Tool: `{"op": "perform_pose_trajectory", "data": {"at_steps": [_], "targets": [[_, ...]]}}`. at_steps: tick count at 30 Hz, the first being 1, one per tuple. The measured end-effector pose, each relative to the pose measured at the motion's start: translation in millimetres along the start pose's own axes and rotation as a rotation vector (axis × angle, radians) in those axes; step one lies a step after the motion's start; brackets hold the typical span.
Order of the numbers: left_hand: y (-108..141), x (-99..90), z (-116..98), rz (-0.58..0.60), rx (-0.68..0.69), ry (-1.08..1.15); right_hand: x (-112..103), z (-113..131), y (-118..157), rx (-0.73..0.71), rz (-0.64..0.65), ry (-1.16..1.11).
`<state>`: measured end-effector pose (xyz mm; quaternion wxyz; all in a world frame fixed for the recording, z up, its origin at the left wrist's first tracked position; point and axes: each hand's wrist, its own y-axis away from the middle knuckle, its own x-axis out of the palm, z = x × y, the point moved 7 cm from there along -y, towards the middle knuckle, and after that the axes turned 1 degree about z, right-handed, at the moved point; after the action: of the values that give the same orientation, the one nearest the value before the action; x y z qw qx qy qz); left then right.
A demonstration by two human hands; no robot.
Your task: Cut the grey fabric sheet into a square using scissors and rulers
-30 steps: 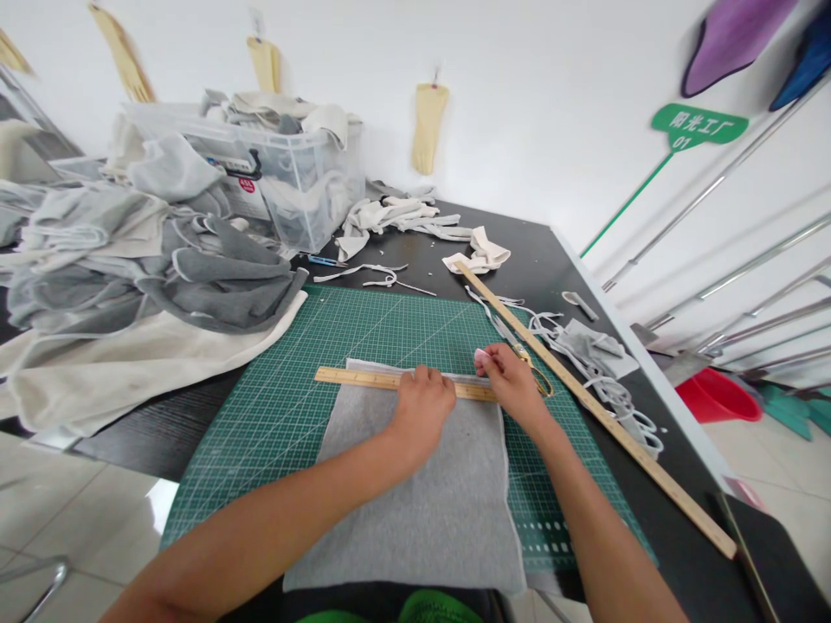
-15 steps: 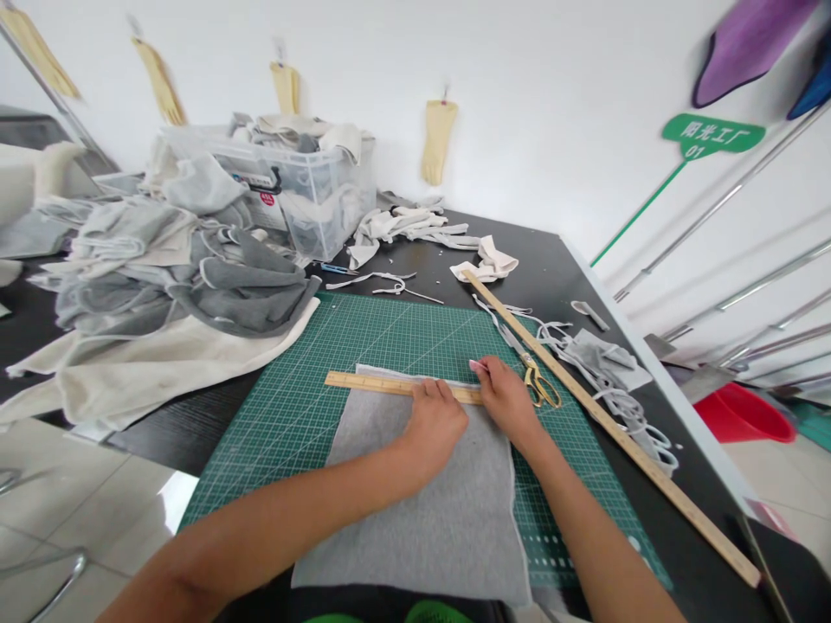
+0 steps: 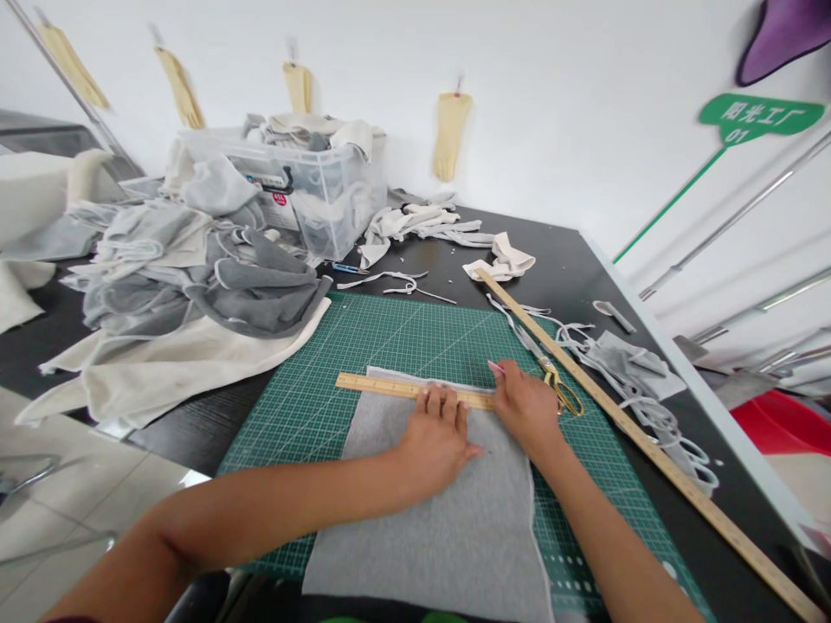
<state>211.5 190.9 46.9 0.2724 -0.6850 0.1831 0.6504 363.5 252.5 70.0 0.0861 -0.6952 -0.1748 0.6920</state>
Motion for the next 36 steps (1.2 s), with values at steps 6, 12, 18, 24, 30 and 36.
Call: {"op": "perform_pose_trajectory", "data": {"at_steps": [6,12,18,24,30,36], "targets": [[3.0,-4.2,-0.5,-0.015,0.043,0.054,-1.0,-7.8,0.0,0.098,0.004,-0.044],[5.2,-8.7,-1.2,-0.009,0.066,0.089,-0.3,-11.4,-0.3,0.126,0.017,-0.08],[9.4,-8.0,-0.2,-0.009,0.007,0.119,2.4,-17.4,-0.7,0.121,0.018,-0.052],[11.6,-6.1,-1.8,0.003,0.003,0.14,7.4,-31.0,-2.2,0.07,0.054,-0.047],[13.2,-5.7,-2.0,0.009,0.01,0.153,10.0,-34.0,-2.5,-0.007,0.05,-0.068],[13.8,-6.9,-1.7,0.032,0.014,0.167,11.8,-34.6,-1.9,-0.015,0.058,-0.083]]}}
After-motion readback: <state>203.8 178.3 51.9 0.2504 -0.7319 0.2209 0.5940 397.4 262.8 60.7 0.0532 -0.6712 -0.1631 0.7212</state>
